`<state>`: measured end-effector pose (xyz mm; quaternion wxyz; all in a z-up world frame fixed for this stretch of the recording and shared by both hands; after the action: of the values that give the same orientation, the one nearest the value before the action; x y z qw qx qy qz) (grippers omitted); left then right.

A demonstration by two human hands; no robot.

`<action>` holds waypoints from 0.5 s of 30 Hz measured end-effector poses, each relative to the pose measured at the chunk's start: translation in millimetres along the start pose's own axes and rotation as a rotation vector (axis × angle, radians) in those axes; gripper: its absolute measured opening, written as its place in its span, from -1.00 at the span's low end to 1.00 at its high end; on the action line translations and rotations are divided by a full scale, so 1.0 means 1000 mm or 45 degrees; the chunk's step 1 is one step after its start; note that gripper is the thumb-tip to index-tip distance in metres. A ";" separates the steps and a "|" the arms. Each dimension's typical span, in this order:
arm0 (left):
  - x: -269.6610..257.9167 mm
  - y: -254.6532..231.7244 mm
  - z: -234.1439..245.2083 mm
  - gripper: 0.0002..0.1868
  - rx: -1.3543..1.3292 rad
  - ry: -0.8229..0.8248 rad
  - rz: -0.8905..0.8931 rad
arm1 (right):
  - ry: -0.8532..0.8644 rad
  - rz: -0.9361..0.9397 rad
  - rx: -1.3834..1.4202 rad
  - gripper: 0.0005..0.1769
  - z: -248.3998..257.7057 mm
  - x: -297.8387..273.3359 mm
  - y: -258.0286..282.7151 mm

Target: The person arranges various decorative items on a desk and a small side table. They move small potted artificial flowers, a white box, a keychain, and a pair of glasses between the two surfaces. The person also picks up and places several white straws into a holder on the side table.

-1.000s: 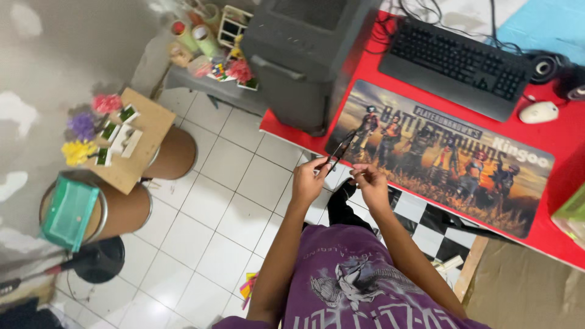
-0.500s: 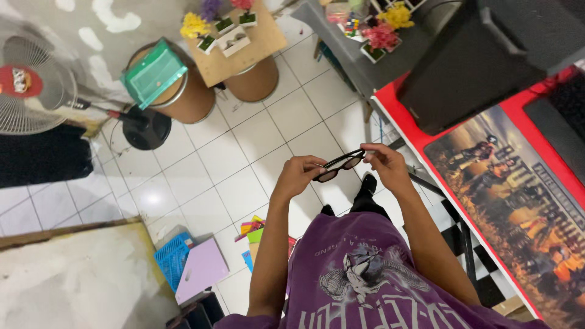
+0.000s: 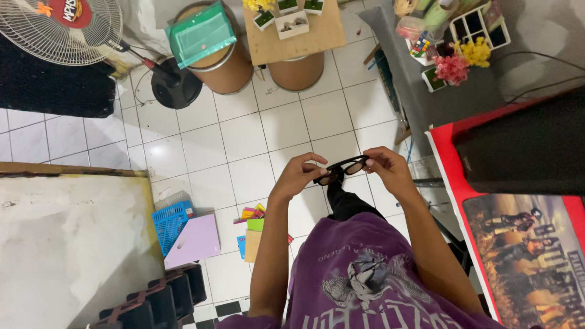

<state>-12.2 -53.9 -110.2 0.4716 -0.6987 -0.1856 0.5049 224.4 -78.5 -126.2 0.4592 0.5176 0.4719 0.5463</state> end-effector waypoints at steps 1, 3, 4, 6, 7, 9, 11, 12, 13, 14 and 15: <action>0.010 -0.004 0.006 -0.74 0.020 0.001 0.006 | -0.001 0.003 0.016 -0.78 0.000 0.010 -0.002; 0.032 -0.013 0.018 -0.74 0.053 0.001 0.022 | 0.013 0.014 0.030 -0.78 0.002 0.039 -0.010; 0.040 -0.016 0.023 -0.73 0.029 0.007 0.028 | 0.031 0.005 0.032 -0.79 0.002 0.050 -0.016; 0.064 -0.030 0.039 -0.72 -0.015 0.008 0.029 | 0.051 -0.026 0.035 -0.83 0.003 0.072 -0.028; 0.071 -0.036 0.045 -0.72 -0.039 -0.016 0.032 | 0.054 -0.049 0.036 -0.84 0.004 0.084 -0.033; 0.087 -0.055 0.058 -0.72 -0.072 -0.066 0.015 | 0.049 -0.061 0.034 -0.87 0.004 0.116 -0.038; 0.102 -0.063 0.080 -0.72 -0.096 -0.254 0.078 | 0.035 -0.075 0.023 -0.88 0.005 0.145 -0.043; 0.109 -0.064 0.091 -0.72 -0.106 -0.344 0.112 | 0.016 -0.056 0.042 -0.88 0.006 0.159 -0.044; 0.118 -0.069 0.099 -0.72 -0.180 -0.386 0.074 | -0.003 -0.037 0.061 -0.88 0.006 0.173 -0.046; 0.127 -0.072 0.108 -0.72 -0.251 -0.424 0.039 | -0.026 -0.022 0.081 -0.87 0.008 0.184 -0.047; 0.136 -0.073 0.117 -0.71 -0.322 -0.462 0.003 | -0.022 -0.007 0.061 -0.87 0.009 0.200 -0.048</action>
<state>-41.7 136.6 -125.9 0.3384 -0.6503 -0.3285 0.5955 226.0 126.4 -147.7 0.4522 0.5319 0.4825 0.5290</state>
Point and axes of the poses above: each hand's wrist, its own x-axis towards the middle knuckle, its own z-axis out of the back of the hand, y = z × x, the point moved 10 cm from there along x, towards the middle knuckle, and after that the axes turned 13 degrees about z, right-handed, at the moved point
